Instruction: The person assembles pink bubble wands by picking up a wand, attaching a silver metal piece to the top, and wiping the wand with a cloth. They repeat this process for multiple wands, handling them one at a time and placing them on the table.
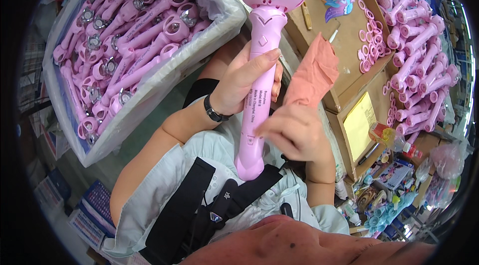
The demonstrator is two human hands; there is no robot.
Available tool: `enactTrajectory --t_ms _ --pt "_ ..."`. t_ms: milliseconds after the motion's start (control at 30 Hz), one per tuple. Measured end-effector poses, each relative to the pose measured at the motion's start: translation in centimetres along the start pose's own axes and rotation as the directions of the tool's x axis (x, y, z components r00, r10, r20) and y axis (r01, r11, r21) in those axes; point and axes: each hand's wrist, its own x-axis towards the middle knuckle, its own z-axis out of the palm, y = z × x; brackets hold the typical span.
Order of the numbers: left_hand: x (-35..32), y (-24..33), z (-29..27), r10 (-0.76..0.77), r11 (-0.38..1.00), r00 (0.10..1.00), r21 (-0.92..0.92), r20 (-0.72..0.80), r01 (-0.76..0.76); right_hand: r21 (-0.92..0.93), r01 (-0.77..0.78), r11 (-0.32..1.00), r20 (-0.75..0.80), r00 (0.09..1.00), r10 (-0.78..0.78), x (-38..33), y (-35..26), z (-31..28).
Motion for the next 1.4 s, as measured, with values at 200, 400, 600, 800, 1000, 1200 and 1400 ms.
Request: enactTrajectory --t_ms 200,400,600,800,1000,1200,1400 --pt "-0.1 0.1 -0.2 0.020 0.999 1.000 0.035 0.005 -0.020 -0.076 0.121 0.990 0.025 0.993 -0.119 -1.5 1.0 -1.4" --pt "-0.6 0.7 -0.4 0.098 0.994 0.995 -0.051 0.017 -0.097 -0.604 -0.459 0.651 -0.701 0.694 -0.161 0.2 5.5 -9.1" --pt "-0.3 0.6 -0.5 0.137 0.990 0.990 -0.046 0.041 -0.135 -0.365 -0.280 0.888 -0.716 0.694 -0.076 0.0 5.4 -1.3" --pt "0.4 -0.7 -0.2 0.178 0.984 0.975 0.054 -0.132 -0.172 -0.311 -0.134 0.941 -0.455 0.890 -0.024 3.0 3.5 4.0" --pt "1.2 1.0 -2.1 0.432 0.899 0.898 0.124 -0.082 -0.420 0.362 -0.368 0.856 -0.066 0.906 0.417 -0.2 2.6 3.5" --pt "1.6 -0.8 -1.8 0.669 0.733 0.741 0.121 0.053 -0.670 -0.040 -0.413 0.910 -0.420 0.833 0.360 -3.4 3.5 3.0" --pt "0.8 -1.6 -0.6 0.691 0.714 0.719 0.084 0.076 -0.695 -0.139 -0.230 0.963 -0.604 0.791 0.102 -4.1 3.9 0.4"
